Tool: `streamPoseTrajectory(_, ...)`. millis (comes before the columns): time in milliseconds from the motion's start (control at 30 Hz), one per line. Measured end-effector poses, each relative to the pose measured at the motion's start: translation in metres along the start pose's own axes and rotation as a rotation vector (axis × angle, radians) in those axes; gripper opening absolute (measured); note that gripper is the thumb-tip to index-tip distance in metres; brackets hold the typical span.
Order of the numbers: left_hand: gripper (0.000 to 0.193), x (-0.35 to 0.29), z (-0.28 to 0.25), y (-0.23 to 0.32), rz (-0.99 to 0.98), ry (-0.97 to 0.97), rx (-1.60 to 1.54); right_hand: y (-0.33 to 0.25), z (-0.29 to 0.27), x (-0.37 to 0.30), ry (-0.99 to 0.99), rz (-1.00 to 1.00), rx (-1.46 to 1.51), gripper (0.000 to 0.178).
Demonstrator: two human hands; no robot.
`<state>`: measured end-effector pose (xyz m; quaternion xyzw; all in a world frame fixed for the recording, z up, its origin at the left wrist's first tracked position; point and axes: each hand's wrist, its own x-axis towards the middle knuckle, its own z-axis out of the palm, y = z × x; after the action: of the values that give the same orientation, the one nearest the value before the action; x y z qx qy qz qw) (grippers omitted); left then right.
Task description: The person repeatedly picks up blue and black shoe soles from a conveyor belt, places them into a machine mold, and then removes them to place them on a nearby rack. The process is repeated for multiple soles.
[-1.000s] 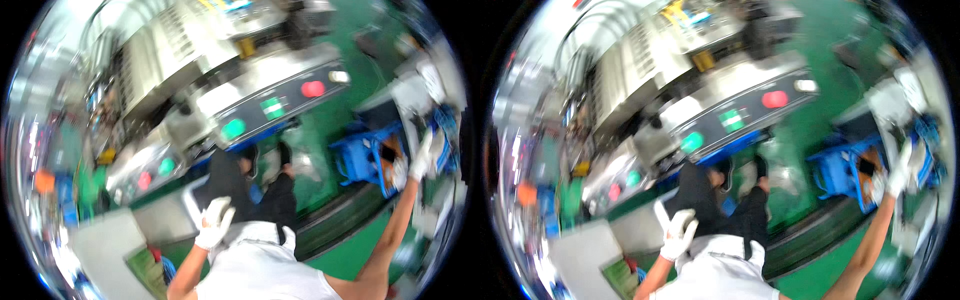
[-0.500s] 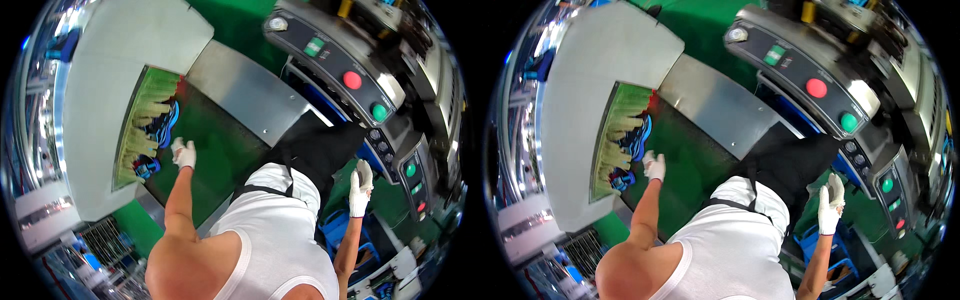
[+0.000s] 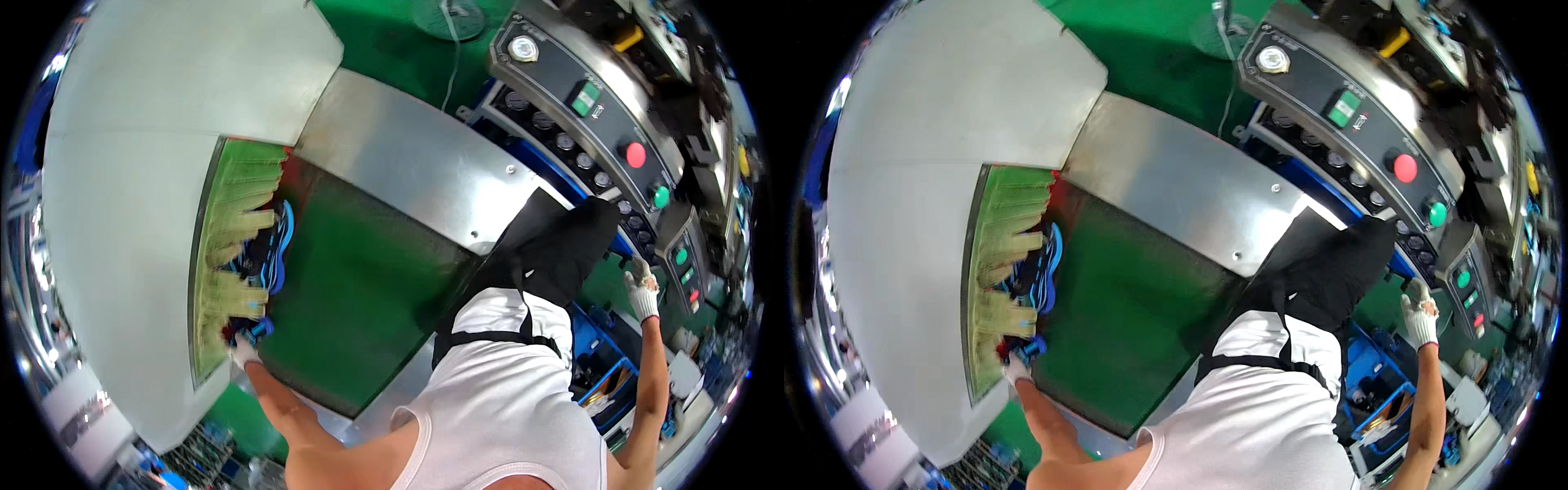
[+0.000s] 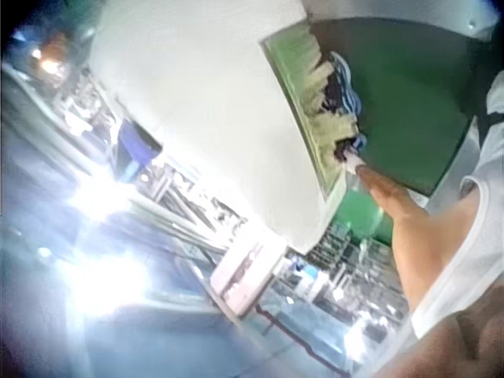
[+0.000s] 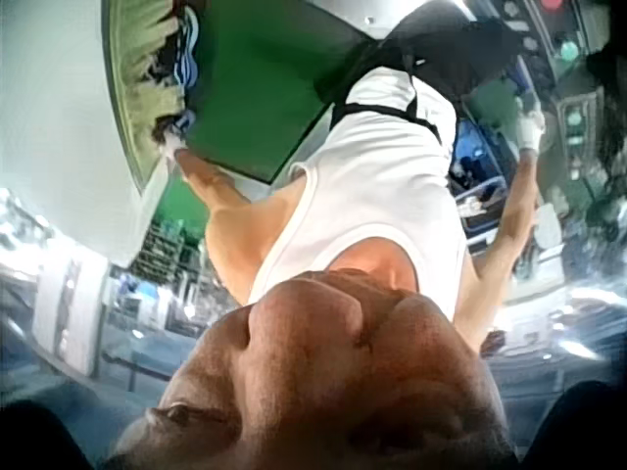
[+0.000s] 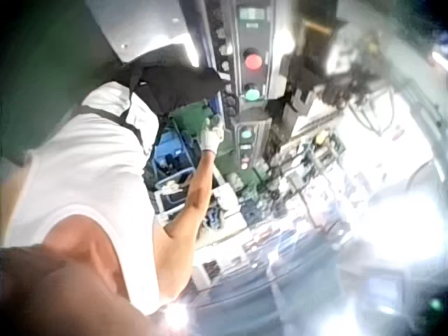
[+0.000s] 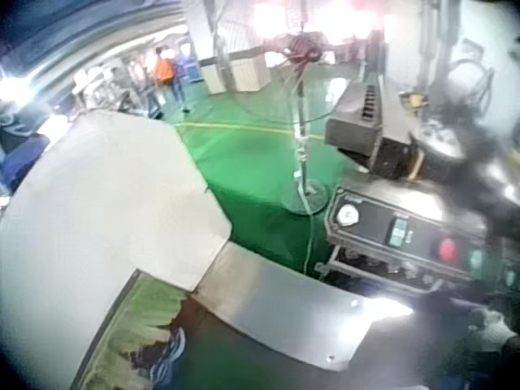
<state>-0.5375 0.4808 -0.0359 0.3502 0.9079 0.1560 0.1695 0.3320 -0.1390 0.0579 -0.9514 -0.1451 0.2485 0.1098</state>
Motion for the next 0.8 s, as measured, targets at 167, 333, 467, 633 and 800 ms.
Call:
streamPoseTrajectory(167, 0.059, 0.06, 0.014, -0.013, 0.072, 0.096, 0.307, 0.035, -0.013, -0.028, -0.015, 0.146, -0.167, 0.052)
streamPoseTrajectory(333, 0.043, 0.025, 0.028, -0.026, 0.57, 0.163, 0.698, 0.068, 0.001, -0.04, -0.016, 0.123, 0.003, 0.052)
streamPoseTrajectory(467, 0.031, -0.142, 0.025, 0.032, 0.798, 0.027, 0.538, 0.058, 0.018, -0.046, 0.03, 0.054, 0.175, 0.055)
streamPoseTrajectory(633, 0.036, -0.334, 0.071, 0.091, 0.93, -0.262, 0.12, -0.075, 0.001, -0.058, 0.062, 0.017, 0.138, 0.052)
streamPoseTrajectory(800, 0.03, -0.382, 0.106, 0.148, 0.991, -0.459, 0.078, -0.198, -0.012, -0.068, -0.011, -0.335, 0.281, 0.053)
